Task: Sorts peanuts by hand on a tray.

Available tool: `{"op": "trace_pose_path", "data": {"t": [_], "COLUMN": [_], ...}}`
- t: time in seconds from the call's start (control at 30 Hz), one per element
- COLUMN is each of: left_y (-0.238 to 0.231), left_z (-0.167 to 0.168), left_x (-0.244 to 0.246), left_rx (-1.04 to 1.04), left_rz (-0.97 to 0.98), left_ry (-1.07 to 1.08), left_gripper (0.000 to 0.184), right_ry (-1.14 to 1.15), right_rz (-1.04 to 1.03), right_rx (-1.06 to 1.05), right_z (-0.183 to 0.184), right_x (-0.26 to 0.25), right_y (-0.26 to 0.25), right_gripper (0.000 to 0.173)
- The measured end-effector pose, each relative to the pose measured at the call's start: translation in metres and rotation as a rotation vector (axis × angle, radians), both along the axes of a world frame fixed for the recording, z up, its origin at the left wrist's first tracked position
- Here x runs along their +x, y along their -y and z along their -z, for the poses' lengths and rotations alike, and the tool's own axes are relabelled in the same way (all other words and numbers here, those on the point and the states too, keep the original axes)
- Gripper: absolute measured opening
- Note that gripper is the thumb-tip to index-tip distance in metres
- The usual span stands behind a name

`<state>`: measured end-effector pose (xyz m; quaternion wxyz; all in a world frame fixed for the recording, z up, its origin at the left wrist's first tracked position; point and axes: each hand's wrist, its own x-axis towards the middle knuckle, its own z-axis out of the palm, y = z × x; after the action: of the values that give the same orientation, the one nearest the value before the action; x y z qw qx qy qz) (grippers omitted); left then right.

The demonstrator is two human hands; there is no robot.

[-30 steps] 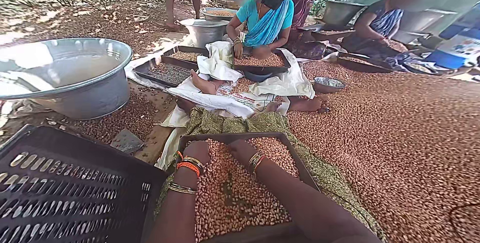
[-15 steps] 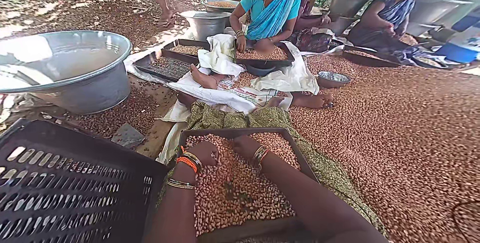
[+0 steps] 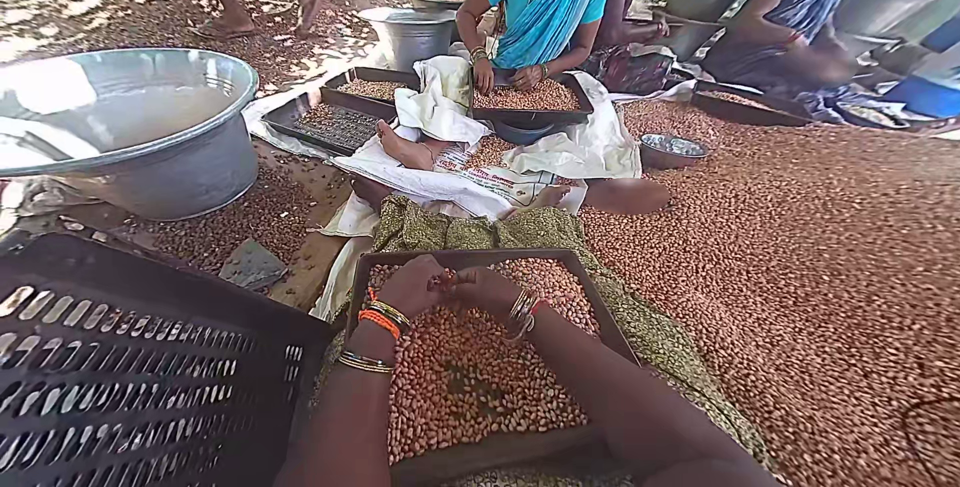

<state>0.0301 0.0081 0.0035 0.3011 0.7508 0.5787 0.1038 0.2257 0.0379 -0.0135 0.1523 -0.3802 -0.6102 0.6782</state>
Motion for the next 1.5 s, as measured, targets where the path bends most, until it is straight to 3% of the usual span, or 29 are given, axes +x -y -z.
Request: {"op": "trace_pose_path", "data": {"t": [0.1, 0.17, 0.23, 0.33, 0.47, 0.6, 0.77, 0.87, 1.0, 1.13, 1.2, 1.27, 1.4, 1.5], "left_y": [-0.002, -0.001, 0.0, 0.001, 0.0, -0.002, -0.001, -0.002, -0.002, 0.0, 0.0, -0.002, -0.002, 0.001], "left_z": [0.002, -0.002, -0.006, -0.007, -0.002, 0.001, -0.005, -0.002, -0.002, -0.005, -0.002, -0.001, -0.003, -0.008], "left_x": [0.009, 0.009, 0.007, 0.004, 0.0, 0.007, 0.002, -0.003, -0.006, -0.011, -0.01, -0.006, 0.003, 0.001], "left_rx": [-0.063, -0.07, -0.052, 0.002, -0.048, -0.125, -0.046, -0.059, -0.163, -0.213, -0.226, -0.226, -0.179, -0.123], "left_rz": [-0.014, -0.075, -0.123, -0.138, -0.066, -0.056, -0.265, -0.22, -0.081, 0.045, 0.072, 0.061, -0.035, -0.135], "left_ry": [-0.13, -0.184, -0.208, -0.132, -0.049, -0.185, -0.164, -0.08, -0.128, -0.176, -0.214, -0.249, -0.244, -0.196], "left_gripper": [0.034, 0.035, 0.036, 0.03, 0.022, 0.024, 0.024, 0.019, 0.019, 0.023, 0.024, 0.025, 0.026, 0.026], "right_ry": [0.119, 0.325, 0.509, 0.612, 0.528, 0.446, 0.667, 0.693, 0.719, 0.536, 0.315, 0.229, 0.363, 0.466], "right_rz": [-0.099, -0.237, -0.294, -0.183, -0.051, -0.144, -0.267, -0.246, -0.235, -0.105, -0.049, -0.148, -0.404, -0.447], "right_rx": [0.232, 0.519, 0.663, 0.647, 0.622, 0.682, 0.677, 0.651, 0.62, 0.59, 0.394, 0.263, 0.552, 0.643], "right_z": [0.005, 0.007, 0.01, 0.008, -0.006, 0.001, 0.009, 0.013, 0.011, 0.002, -0.002, -0.009, -0.004, 0.005], "right_x": [-0.004, -0.005, -0.005, 0.005, 0.022, 0.015, -0.008, -0.006, 0.005, 0.021, 0.026, 0.027, 0.01, -0.001], "right_y": [0.004, 0.0, -0.004, -0.015, -0.021, -0.016, -0.007, -0.011, -0.017, -0.024, -0.023, -0.017, -0.001, 0.004], "right_gripper": [0.016, 0.028, 0.035, 0.035, 0.028, 0.025, 0.029, 0.027, 0.027, 0.03, 0.022, 0.017, 0.025, 0.022]}}
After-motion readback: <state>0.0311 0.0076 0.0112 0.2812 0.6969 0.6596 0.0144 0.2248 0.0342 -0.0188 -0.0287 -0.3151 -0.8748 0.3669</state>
